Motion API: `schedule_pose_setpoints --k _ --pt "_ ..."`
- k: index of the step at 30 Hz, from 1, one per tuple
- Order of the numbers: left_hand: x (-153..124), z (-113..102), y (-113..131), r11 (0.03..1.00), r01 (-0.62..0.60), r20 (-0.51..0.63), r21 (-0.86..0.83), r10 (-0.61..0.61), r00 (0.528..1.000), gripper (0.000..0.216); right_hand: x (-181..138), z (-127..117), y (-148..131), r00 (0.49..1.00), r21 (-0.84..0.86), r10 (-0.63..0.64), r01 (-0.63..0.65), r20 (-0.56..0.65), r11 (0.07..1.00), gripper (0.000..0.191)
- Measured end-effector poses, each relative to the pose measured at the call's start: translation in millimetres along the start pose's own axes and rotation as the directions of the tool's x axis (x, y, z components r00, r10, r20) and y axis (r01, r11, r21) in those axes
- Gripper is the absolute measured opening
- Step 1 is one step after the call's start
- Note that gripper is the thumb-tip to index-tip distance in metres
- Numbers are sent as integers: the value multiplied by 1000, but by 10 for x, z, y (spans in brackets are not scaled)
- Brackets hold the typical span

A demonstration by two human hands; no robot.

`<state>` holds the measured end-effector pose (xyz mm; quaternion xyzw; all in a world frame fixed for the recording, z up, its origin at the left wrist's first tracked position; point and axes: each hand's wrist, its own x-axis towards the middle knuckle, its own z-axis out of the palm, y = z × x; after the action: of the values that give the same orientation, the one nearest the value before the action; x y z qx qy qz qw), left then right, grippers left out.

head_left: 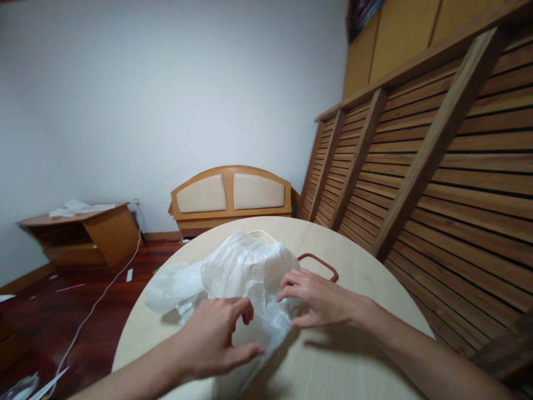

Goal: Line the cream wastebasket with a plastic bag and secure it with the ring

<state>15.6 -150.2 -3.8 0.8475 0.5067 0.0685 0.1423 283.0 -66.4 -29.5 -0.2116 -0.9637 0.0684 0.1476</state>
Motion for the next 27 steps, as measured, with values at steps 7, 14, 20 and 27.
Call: schedule_pose_setpoints --k 7,14,20,27 --pt "10 572 60 913 -11 113 409 -39 993 26 -39 85 -66 996 -74 84 -83 16 994 43" --pt "-28 188 -101 1000 23 -240 15 -19 971 13 -65 166 38 984 -97 134 -145 -114 985 22" --pt "210 -570 -397 860 -235 -548 -454 -62 834 16 43 -124 139 817 127 321 -297 -479 946 13" --pt "852 -1024 -1074 912 -184 -601 -366 -81 795 23 368 -639 582 709 505 429 -118 -559 855 16"
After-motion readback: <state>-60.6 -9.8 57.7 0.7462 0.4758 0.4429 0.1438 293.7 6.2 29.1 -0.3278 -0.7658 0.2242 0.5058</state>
